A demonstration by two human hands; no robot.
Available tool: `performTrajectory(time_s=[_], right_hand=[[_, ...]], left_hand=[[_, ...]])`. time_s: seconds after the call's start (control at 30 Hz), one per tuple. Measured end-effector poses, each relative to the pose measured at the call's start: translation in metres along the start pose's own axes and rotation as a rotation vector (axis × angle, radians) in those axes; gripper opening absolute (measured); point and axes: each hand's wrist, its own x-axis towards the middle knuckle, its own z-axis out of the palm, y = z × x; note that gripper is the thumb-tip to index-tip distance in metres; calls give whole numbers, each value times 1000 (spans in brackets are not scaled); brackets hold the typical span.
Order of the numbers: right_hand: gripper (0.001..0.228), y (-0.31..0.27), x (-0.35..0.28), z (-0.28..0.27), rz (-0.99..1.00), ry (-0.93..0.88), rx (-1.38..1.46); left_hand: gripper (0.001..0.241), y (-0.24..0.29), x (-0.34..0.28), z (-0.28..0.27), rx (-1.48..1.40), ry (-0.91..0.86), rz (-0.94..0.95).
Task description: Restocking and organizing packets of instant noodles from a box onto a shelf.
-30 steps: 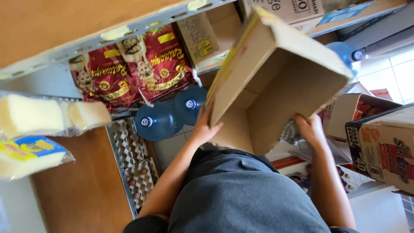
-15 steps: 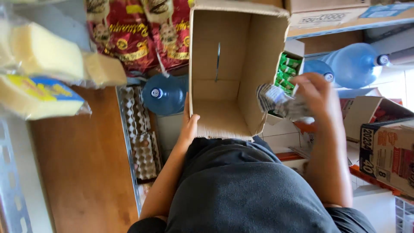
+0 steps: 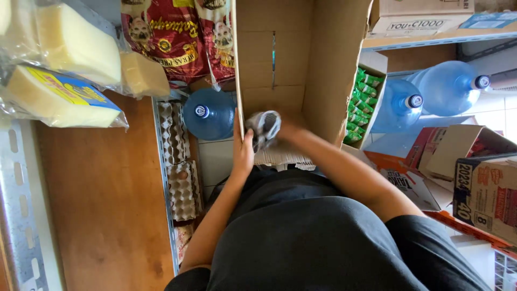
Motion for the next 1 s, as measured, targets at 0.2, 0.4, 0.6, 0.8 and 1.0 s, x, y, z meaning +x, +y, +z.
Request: performTrajectory(time_s=[0.2,0.4,0.6,0.8,1.0], right_hand=[[34,20,15,21,192,-331,-491],[45,-18,17,-11,258,-216,-892],[76,-124,-1,-8,556,56,-1006],[56,-109,-3,41,242,-122,-733],[66,-136,-78,27,-34,-326,-338]], left_hand=[[61,17,-9,-12,198,59,91],[66,24,-10,-14,141,39,22],[70,37,-12,0,84,107,25],[71,30,-28,-3,120,11,8],[83,33,-25,-21,-68,197,-313]])
